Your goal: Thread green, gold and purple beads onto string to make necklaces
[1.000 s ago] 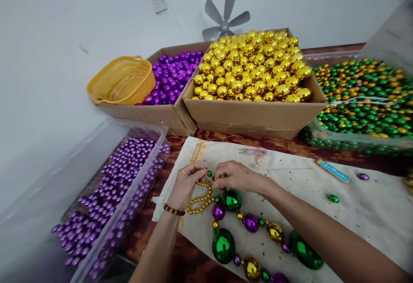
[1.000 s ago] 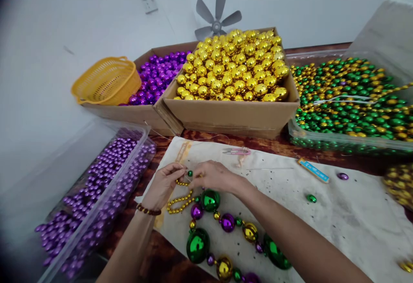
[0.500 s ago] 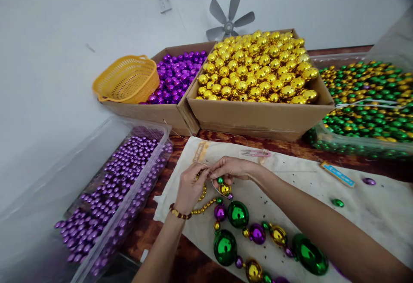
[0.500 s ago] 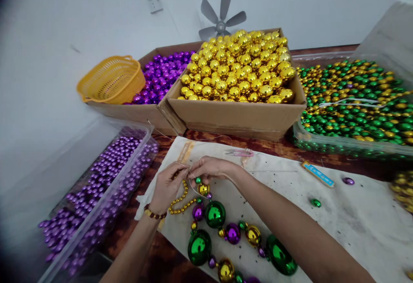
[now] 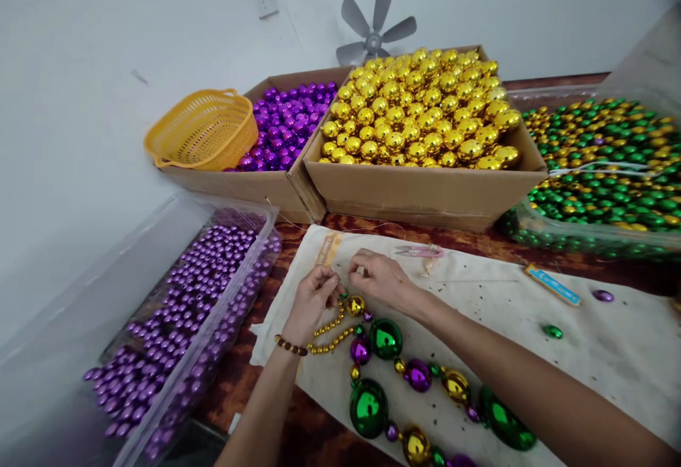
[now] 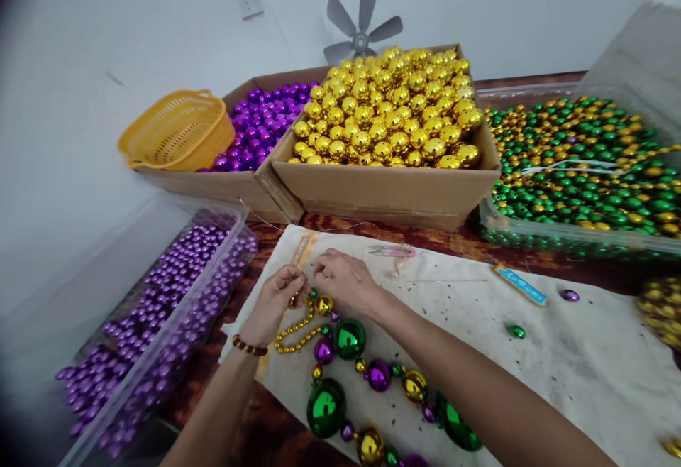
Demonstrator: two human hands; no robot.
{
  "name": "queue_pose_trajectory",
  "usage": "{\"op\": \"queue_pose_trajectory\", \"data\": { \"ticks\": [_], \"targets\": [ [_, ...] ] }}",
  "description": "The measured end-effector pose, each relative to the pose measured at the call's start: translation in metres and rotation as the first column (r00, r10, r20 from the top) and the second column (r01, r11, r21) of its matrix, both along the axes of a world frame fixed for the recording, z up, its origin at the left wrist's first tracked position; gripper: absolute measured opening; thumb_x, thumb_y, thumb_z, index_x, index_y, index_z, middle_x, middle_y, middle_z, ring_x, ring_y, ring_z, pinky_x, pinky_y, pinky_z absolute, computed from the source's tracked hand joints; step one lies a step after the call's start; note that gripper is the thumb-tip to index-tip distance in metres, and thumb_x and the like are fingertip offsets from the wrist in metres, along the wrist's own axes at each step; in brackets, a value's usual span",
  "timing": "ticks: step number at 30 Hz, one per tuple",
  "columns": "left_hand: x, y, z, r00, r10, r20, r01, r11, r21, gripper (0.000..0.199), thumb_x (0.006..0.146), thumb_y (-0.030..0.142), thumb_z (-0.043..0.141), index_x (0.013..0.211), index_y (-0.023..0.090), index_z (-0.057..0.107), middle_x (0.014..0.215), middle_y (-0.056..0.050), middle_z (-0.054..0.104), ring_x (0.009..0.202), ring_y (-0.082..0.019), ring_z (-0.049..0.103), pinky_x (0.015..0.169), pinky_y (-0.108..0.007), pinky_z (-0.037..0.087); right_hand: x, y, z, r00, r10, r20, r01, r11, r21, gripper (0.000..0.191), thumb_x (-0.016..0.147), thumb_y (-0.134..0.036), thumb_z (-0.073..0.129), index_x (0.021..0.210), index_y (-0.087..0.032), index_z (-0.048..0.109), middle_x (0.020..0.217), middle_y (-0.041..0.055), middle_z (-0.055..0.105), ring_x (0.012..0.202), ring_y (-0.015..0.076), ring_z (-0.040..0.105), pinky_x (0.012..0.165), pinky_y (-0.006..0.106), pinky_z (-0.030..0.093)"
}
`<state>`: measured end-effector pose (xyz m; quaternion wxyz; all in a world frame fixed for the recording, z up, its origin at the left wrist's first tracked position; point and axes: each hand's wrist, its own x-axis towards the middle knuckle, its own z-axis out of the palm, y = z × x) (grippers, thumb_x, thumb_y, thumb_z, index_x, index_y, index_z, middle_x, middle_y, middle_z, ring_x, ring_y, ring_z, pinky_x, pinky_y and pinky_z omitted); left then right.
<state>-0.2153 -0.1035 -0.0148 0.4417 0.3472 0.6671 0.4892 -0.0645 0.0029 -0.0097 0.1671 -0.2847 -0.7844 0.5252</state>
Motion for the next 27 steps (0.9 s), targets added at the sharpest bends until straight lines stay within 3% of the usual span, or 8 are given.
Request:
{"op": "queue_pose_trajectory", "data": {
  "ticks": [5, 7, 9, 11, 14, 18, 23, 27],
  "targets": [
    [-0.002, 0.000, 0.010, 0.950, 0.009, 0.313, -0.001, 1.000, -0.024, 0.019, 0.075, 0.027, 0.069, 0.084, 0.016, 0.056, 0.073, 0.001, 0.061, 0.057, -0.008, 0.053, 0.055, -0.020, 0.038, 0.015, -0.019, 0.011, 0.982, 0.172, 0.075, -0.187, 0.925, 0.332, 0.016, 0.086, -0.018, 0.047, 0.090, -0.022, 0.062, 0.090, -0.0006, 0.065, 0.078, 0.0138, 0.055, 0.066, 0.025, 0.030],
    [-0.002, 0.000, 0.014, 0.940, -0.006, 0.341, 0.012, 1.000, -0.014, 0.017, 0.075, 0.025, 0.070, 0.081, 0.016, 0.057, 0.073, 0.000, 0.062, 0.058, -0.007, 0.052, 0.057, -0.019, 0.038, 0.020, -0.019, 0.008, 0.966, 0.240, 0.093, -0.257, 0.899, 0.353, 0.016, 0.087, -0.018, 0.048, 0.090, -0.022, 0.063, 0.091, -0.0004, 0.066, 0.079, 0.0142, 0.056, 0.067, 0.025, 0.031],
    [0.000, -0.001, 0.018, 0.951, -0.028, 0.307, 0.029, 1.000, 0.002, 0.016, 0.075, 0.024, 0.070, 0.078, 0.016, 0.058, 0.071, 0.001, 0.061, 0.057, -0.007, 0.050, 0.056, -0.019, 0.037, 0.022, -0.013, 0.003, 0.962, 0.271, 0.028, -0.270, 0.936, 0.227, 0.012, 0.086, -0.023, 0.053, 0.083, -0.020, 0.064, 0.085, -0.0004, 0.065, 0.078, 0.0142, 0.056, 0.067, 0.024, 0.033],
    [0.002, -0.001, 0.021, 0.969, -0.064, 0.239, 0.061, 0.998, 0.019, 0.015, 0.076, 0.025, 0.070, 0.078, 0.016, 0.058, 0.069, 0.002, 0.059, 0.057, -0.007, 0.048, 0.056, -0.020, 0.037, 0.020, -0.002, -0.003, 0.972, 0.218, -0.084, -0.221, 0.975, -0.030, 0.016, 0.085, -0.031, 0.057, 0.078, -0.018, 0.064, 0.078, -0.0004, 0.062, 0.069, 0.0120, 0.055, 0.062, 0.022, 0.036],
    [0.004, -0.002, 0.027, 0.983, -0.139, 0.119, 0.134, 0.990, 0.048, 0.014, 0.079, 0.028, 0.066, 0.082, 0.017, 0.058, 0.071, 0.001, 0.059, 0.058, -0.008, 0.049, 0.057, -0.021, 0.038, 0.011, 0.012, -0.010, 0.981, 0.122, -0.153, -0.168, 0.928, -0.333, 0.026, 0.088, -0.039, 0.050, 0.088, -0.016, 0.063, 0.070, -0.0015, 0.058, 0.050, 0.0080, 0.048, 0.047, 0.019, 0.035],
    [0.005, 0.000, 0.031, 0.974, -0.174, -0.145, 0.188, 0.978, 0.091, 0.012, 0.082, 0.029, 0.062, 0.083, 0.018, 0.059, 0.074, 0.000, 0.060, 0.066, -0.011, 0.052, 0.062, -0.023, 0.040, 0.000, 0.018, -0.014, 0.940, 0.279, -0.194, -0.339, 0.812, -0.476, 0.026, 0.081, -0.036, 0.057, 0.093, -0.014, 0.065, 0.065, -0.0024, 0.060, 0.038, 0.0047, 0.042, 0.038, 0.017, 0.030],
    [0.007, 0.001, 0.021, 0.920, -0.071, -0.385, 0.141, 0.978, 0.157, 0.010, 0.084, 0.028, 0.059, 0.084, 0.019, 0.061, 0.075, 0.000, 0.060, 0.071, -0.014, 0.054, 0.067, -0.024, 0.041, -0.009, 0.016, -0.019, 0.889, 0.383, -0.252, -0.456, 0.687, -0.566, 0.031, 0.074, -0.036, 0.067, 0.093, -0.011, 0.068, 0.060, -0.0029, 0.059, 0.036, 0.0023, 0.033, 0.036, 0.016, 0.025],
    [0.012, 0.002, 0.013, 0.927, -0.020, -0.375, 0.097, 0.977, 0.189, 0.010, 0.085, 0.028, 0.058, 0.086, 0.019, 0.061, 0.077, 0.000, 0.061, 0.072, -0.014, 0.054, 0.067, -0.024, 0.042, -0.014, 0.011, -0.024, 0.899, 0.369, -0.234, -0.434, 0.683, -0.588, 0.032, 0.071, -0.040, 0.071, 0.084, -0.010, 0.069, 0.055, -0.0031, 0.058, 0.036, 0.0027, 0.034, 0.036, 0.017, 0.024]
  ]
}}
